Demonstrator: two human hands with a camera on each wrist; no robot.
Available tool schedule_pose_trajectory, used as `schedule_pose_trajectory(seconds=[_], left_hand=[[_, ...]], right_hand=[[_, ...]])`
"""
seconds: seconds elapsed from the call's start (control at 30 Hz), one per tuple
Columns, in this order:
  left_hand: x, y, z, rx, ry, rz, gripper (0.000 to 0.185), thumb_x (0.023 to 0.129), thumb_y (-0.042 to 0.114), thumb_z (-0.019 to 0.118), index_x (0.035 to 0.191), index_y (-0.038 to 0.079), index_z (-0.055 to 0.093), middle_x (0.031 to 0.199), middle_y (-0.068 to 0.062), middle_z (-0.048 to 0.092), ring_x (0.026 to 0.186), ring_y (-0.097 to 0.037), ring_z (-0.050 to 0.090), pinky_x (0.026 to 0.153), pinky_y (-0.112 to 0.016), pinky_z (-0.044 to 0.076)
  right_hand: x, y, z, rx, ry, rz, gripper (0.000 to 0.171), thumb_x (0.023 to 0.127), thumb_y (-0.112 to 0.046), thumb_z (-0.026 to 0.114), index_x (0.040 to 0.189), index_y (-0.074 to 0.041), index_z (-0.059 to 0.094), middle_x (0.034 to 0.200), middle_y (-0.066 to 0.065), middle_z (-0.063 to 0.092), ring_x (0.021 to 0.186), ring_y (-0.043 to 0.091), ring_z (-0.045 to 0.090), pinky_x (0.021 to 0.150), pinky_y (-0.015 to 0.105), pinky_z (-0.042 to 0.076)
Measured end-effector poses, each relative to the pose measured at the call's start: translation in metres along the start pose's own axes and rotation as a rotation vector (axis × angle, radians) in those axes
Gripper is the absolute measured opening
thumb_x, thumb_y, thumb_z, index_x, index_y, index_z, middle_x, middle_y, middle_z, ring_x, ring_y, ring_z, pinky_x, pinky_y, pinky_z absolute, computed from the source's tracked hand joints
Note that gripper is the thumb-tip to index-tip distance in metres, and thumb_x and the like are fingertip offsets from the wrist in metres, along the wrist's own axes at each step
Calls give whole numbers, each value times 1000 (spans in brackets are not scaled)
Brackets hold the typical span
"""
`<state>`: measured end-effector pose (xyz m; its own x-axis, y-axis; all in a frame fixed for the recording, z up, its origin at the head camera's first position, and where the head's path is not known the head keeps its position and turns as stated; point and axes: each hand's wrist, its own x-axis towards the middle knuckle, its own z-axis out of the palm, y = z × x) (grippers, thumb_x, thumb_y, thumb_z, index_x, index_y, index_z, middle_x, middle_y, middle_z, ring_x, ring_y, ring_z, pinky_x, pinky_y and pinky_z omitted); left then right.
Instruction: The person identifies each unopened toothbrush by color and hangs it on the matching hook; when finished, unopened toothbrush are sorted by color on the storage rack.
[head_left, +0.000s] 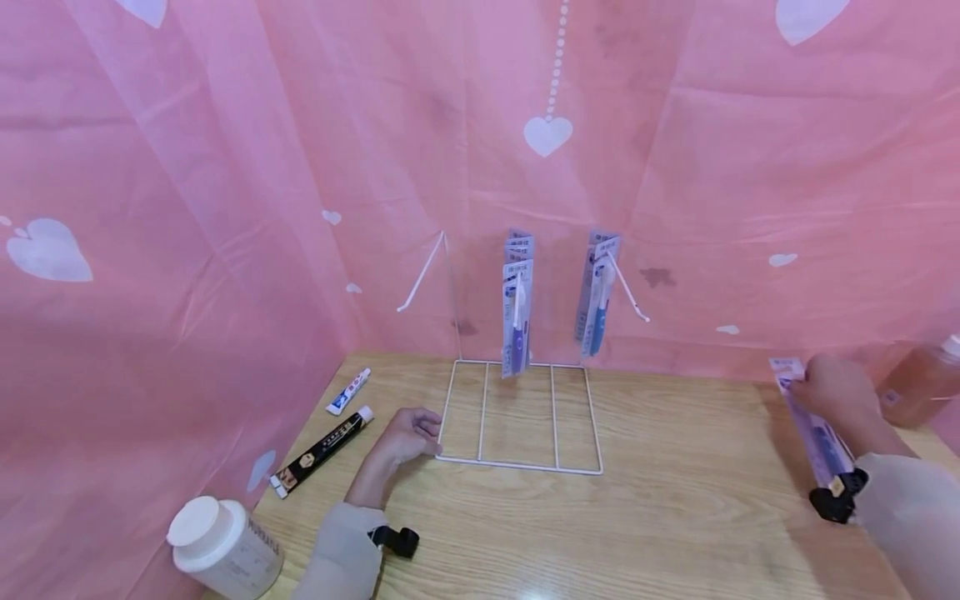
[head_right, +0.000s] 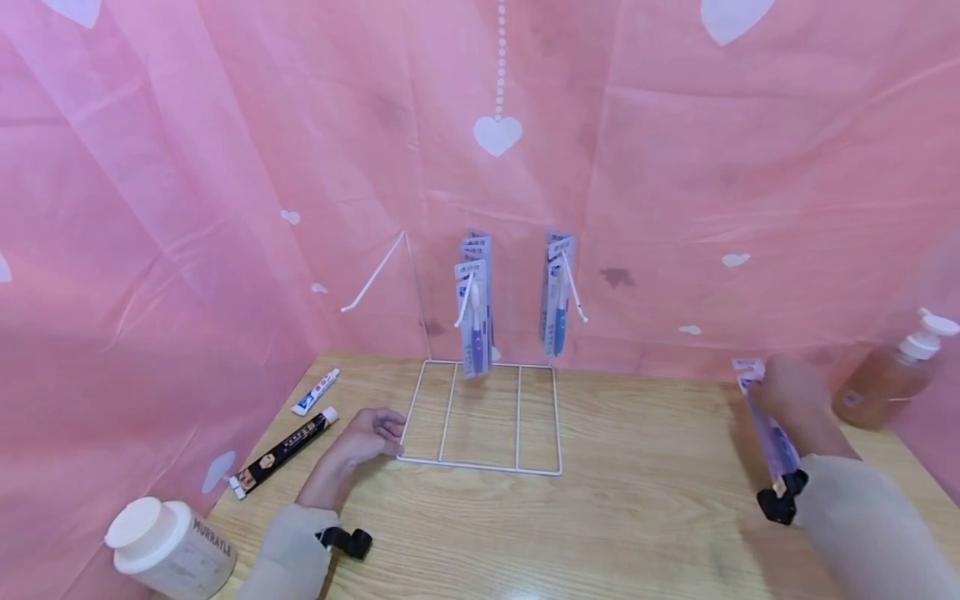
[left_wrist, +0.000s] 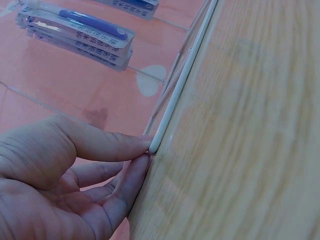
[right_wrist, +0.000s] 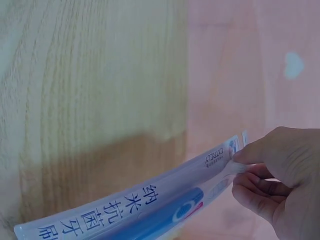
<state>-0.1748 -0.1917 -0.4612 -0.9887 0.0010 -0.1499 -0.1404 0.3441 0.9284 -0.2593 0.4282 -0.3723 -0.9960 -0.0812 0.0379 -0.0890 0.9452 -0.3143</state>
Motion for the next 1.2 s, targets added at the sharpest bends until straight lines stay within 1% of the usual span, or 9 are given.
schedule_pose_trajectory(seconds=[0.07,0.2,0.4,0.57,0.7,0.8,0.97,1.1,1.2], left_hand=[[0,0,0,-12,-5,2,49,64,-18,77,111,-8,64,92,-12,60,80,-21,60,73,-29,54],[-1,0,-1,-24,-7,4,49,65,-19,77,111,-9,64,92,-12,59,79,-21,60,72,-29,54],[0,-2,-3,-25,1,16,49,63,-20,77,110,-10,64,90,-13,59,78,-22,61,72,-30,55],[-1,-1,-3,-18,-6,3,50,64,-18,78,111,-9,64,92,-13,59,80,-22,61,73,-30,55],[-1,0,-2,-4,-13,2,51,64,-17,78,112,-9,64,93,-13,60,81,-22,61,74,-30,54],[-1,0,-1,-9,-8,9,50,64,-18,78,112,-9,64,92,-13,60,81,-22,61,74,-30,55],[-1,0,0,-25,-2,10,49,63,-19,77,110,-9,64,91,-13,60,79,-22,61,73,-30,55],[-2,0,0,-26,1,10,49,63,-19,77,110,-10,64,90,-13,59,78,-21,61,72,-30,55],[-3,0,0,-18,7,16,49,63,-19,77,110,-10,64,90,-13,59,78,-21,61,72,-30,55]], right_hand=[[-1,-8,-3,-26,50,-41,26,86,-13,57,64,-1,53,55,4,52,48,21,52,42,35,41],[-6,-26,-10,-40,102,-93,27,89,-14,55,66,0,55,55,4,51,47,20,50,42,35,40],[-17,-64,-15,-40,223,-182,28,90,-11,56,63,-4,51,54,1,43,47,19,43,43,32,31],[-33,-105,-22,-32,292,-252,23,92,-9,61,73,3,59,57,2,48,47,17,44,40,29,32],[-50,-137,-26,-89,415,-375,20,89,-9,66,73,1,59,59,2,49,48,14,42,41,27,31],[-62,-159,-29,-101,499,-440,18,86,-10,70,76,2,62,63,6,54,49,14,45,42,27,34],[-81,-187,-34,-41,600,-493,15,84,-9,74,82,3,67,69,7,57,54,16,50,43,25,38],[-94,-207,-40,38,692,-541,14,82,-9,74,89,3,70,74,7,62,59,19,55,50,19,41],[-101,-220,-44,77,768,-601,18,83,-16,71,89,1,71,75,5,63,61,18,57,54,16,40]])
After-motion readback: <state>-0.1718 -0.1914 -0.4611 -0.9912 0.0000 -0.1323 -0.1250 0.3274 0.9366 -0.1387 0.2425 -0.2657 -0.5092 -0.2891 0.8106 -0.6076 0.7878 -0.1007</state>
